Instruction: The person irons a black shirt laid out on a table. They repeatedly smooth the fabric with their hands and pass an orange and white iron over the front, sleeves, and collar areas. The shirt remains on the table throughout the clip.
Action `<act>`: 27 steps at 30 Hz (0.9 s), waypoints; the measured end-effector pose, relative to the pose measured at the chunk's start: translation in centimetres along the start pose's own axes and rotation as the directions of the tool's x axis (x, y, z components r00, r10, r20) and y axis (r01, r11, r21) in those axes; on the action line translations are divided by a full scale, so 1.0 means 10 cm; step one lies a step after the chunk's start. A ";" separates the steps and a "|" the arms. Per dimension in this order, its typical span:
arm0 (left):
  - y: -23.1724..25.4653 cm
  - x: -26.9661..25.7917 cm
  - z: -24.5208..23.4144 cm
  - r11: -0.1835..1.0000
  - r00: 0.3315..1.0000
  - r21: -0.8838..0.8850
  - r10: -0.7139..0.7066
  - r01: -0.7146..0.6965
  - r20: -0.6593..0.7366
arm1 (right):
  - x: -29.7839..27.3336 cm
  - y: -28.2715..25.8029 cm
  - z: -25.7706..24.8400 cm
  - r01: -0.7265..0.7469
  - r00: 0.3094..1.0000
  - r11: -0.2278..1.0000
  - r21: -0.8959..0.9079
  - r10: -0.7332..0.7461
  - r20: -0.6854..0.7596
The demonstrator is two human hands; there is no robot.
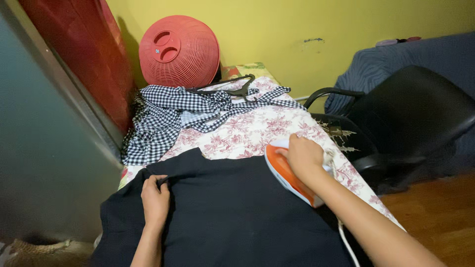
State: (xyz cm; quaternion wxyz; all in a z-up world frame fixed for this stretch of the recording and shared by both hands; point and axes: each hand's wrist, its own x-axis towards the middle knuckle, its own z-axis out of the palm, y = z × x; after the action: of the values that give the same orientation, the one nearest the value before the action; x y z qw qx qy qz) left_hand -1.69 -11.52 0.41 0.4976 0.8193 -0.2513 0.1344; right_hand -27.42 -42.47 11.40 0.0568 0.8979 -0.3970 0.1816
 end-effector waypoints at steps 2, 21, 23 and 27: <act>0.01 0.00 0.00 1.000 1.000 0.022 0.016 -0.016 -0.009 | 0.12 -0.03 0.09 -0.023 1.000 1.000 -0.016 0.023 0.006; 0.01 -0.01 0.00 0.999 0.999 0.032 0.039 -0.039 -0.001 | -0.82 0.42 -0.57 -0.061 0.987 0.991 -0.117 0.078 0.144; 0.04 -0.02 0.00 0.998 0.999 0.039 0.050 -0.050 -0.006 | -0.65 0.49 -0.43 -0.056 0.994 0.993 -0.107 0.065 0.083; 0.08 -0.05 0.01 0.998 0.999 0.057 -0.023 0.022 0.031 | -0.17 0.55 -0.12 -0.108 0.993 0.991 -0.084 0.112 0.040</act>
State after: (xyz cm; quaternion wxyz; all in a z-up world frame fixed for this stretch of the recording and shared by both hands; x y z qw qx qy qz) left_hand -2.56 -11.79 0.73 0.4714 0.8380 -0.2459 0.1229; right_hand -32.82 -44.68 11.63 0.0742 0.8754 -0.4542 0.1479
